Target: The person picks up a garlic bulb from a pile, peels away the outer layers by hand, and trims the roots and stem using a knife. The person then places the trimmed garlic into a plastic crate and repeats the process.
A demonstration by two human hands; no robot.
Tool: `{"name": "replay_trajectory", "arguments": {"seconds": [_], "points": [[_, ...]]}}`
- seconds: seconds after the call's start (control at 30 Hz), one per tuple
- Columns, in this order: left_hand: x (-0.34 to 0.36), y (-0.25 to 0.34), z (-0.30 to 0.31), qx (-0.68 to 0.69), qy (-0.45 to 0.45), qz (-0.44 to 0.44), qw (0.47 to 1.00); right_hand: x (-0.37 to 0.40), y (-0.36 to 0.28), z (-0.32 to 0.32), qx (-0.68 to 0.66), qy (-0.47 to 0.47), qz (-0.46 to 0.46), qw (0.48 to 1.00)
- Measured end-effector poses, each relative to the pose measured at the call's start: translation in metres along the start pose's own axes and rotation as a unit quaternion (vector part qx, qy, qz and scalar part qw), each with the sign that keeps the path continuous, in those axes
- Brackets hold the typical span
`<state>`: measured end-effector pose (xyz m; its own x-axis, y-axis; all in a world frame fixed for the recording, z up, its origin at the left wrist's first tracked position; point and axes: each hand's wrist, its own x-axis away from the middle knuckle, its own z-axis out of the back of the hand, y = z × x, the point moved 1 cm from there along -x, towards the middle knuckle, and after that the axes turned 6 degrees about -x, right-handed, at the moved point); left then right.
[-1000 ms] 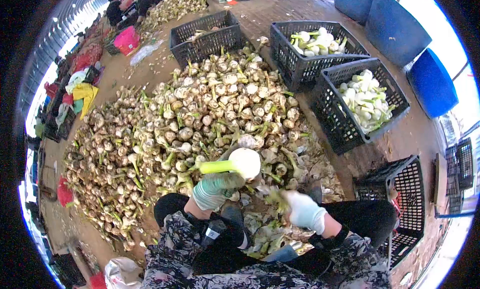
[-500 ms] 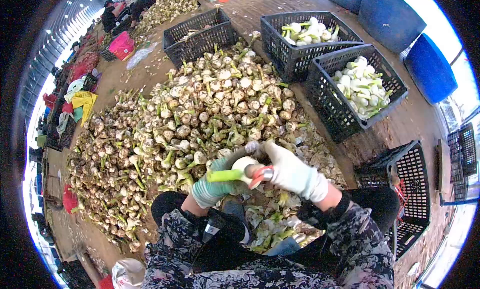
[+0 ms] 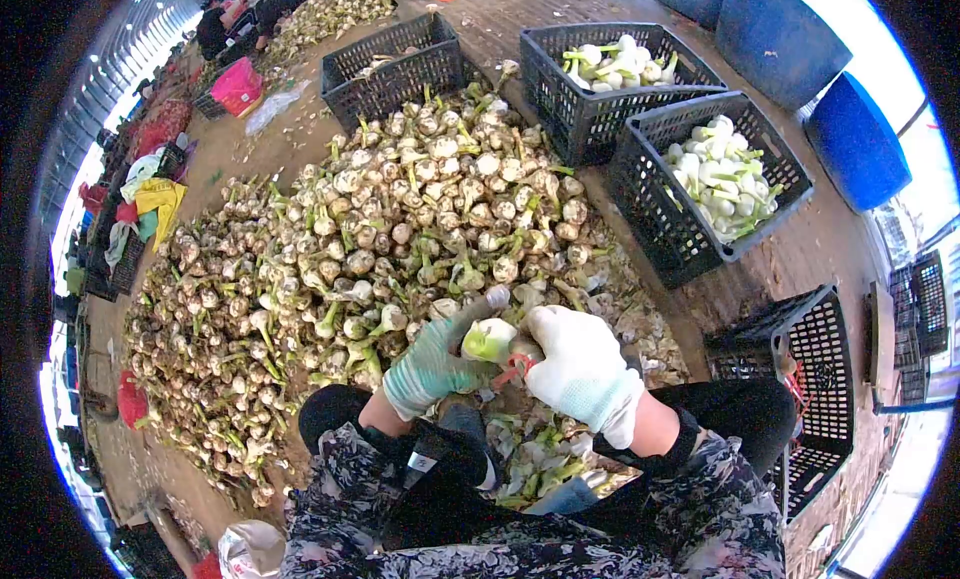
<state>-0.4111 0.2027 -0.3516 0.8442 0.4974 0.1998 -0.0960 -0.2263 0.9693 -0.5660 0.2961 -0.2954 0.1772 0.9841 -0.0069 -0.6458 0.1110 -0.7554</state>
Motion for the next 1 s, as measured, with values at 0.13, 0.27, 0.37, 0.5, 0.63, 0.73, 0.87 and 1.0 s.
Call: {"name": "replay_trajectory", "arguments": {"seconds": [0.13, 0.27, 0.37, 0.5, 0.63, 0.73, 0.87, 1.0], "points": [[0.001, -0.003, -0.002, -0.029, -0.026, 0.007, 0.999, -0.011, 0.028, 0.001, -0.040, -0.038, -0.038, 0.998], [-0.002, 0.003, -0.002, 0.083, -0.043, 0.073, 0.993, -0.004, 0.035, 0.003, -0.454, -0.092, -0.176, 0.869], [-0.006, -0.003, 0.000, 0.079, -0.069, 0.016, 0.994, 0.000, 0.031, -0.004, -0.458, -0.128, -0.185, 0.860], [-0.008, -0.007, 0.000, 0.028, 0.002, -0.066, 0.997, 0.002, 0.026, -0.022, -0.527, 0.014, -0.170, 0.832], [-0.011, -0.018, 0.002, 0.163, 0.120, 0.018, 0.979, 0.005, 0.018, -0.040, -0.193, 0.035, 0.056, 0.979], [-0.006, -0.008, -0.008, 0.101, 0.205, -0.026, 0.973, -0.006, 0.045, -0.040, -0.415, 0.115, -0.078, 0.899], [-0.013, -0.018, -0.007, 0.114, 0.250, -0.012, 0.961, 0.000, 0.020, -0.052, -0.389, 0.074, -0.031, 0.918], [-0.012, -0.016, -0.001, 0.061, 0.201, -0.039, 0.977, -0.008, 0.034, -0.045, -0.564, 0.045, -0.149, 0.811]]}}
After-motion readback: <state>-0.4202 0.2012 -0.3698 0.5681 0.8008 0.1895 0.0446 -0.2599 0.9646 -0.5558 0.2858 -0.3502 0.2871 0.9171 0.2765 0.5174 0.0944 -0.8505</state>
